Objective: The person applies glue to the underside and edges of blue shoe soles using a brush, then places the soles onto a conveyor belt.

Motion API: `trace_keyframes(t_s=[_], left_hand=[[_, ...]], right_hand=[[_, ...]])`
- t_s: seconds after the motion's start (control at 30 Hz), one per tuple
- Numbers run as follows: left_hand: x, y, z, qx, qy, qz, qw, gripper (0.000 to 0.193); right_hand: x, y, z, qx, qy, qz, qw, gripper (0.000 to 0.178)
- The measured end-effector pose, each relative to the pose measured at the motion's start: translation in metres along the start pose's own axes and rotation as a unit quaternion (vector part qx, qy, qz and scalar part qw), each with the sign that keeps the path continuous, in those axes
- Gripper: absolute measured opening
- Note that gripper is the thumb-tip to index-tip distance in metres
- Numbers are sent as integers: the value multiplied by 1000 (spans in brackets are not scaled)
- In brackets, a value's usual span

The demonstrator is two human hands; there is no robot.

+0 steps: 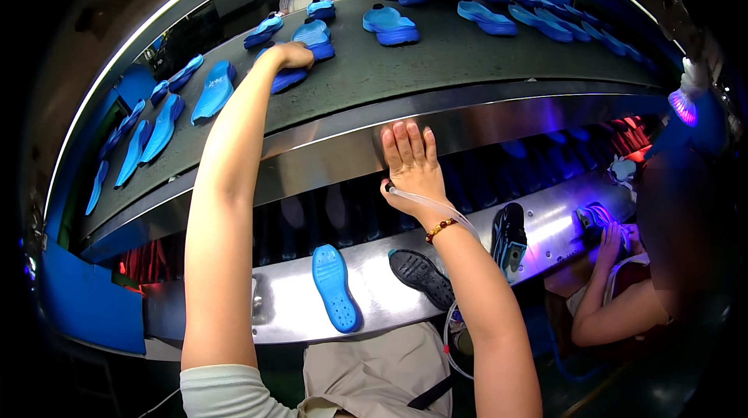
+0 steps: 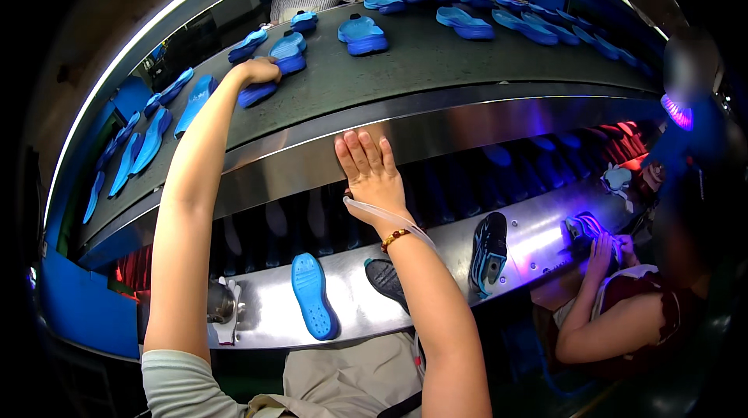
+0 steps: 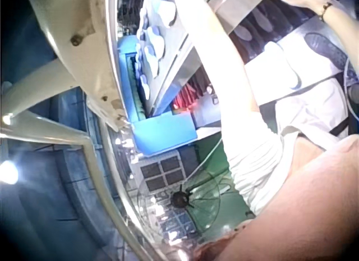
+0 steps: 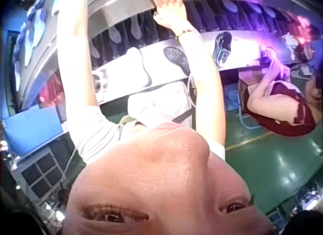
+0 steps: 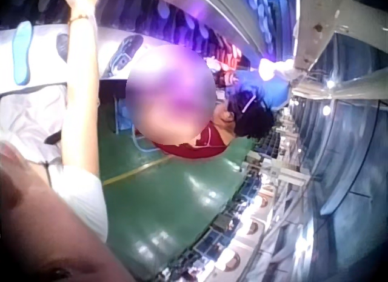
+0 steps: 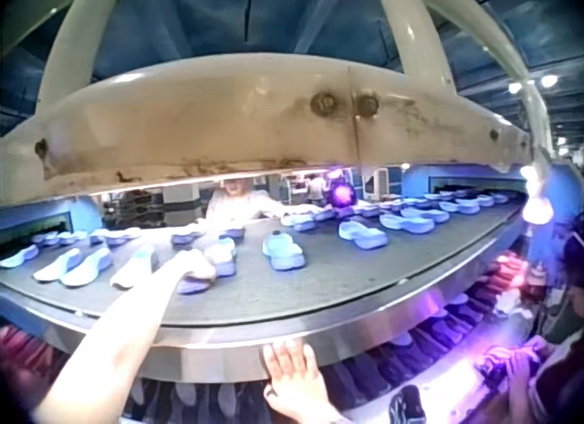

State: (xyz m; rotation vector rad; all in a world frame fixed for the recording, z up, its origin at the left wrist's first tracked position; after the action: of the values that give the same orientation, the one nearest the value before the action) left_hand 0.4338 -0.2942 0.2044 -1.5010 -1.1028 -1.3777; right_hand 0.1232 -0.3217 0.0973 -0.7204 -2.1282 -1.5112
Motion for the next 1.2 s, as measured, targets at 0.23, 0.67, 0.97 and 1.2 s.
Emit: trace_keyframes(t_s=[0.23, 0.67, 0.97, 1.2], left_hand=[[5, -26, -51, -114, -61, -41, 991, 61], [5, -108, -107, -284, -218, -37, 933, 32], [21, -251, 100, -191, -634, -209, 719, 31], [-160, -346, 170, -106, -802, 222, 545, 63]], right_hand=[[-6, -5, -6, -30, 41, 11, 999, 82], [-3, -3, -2, -3, -33, 34, 999, 95], [1, -4, -6, -15, 30, 32, 999, 94], [72, -41, 7, -161, 241, -18, 957, 62]])
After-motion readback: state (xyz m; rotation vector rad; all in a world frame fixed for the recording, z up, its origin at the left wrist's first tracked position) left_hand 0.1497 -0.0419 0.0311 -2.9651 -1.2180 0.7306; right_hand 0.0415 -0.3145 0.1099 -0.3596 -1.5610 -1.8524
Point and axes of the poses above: each hand's wrist, its own y-axis towards the middle knuckle, its own x-axis out of the back of the hand, z = x × y, the point moved 10 cm from there along y, towards the middle knuckle, and after that the axes turned 14 degrees about x, right-handed, at the moved point
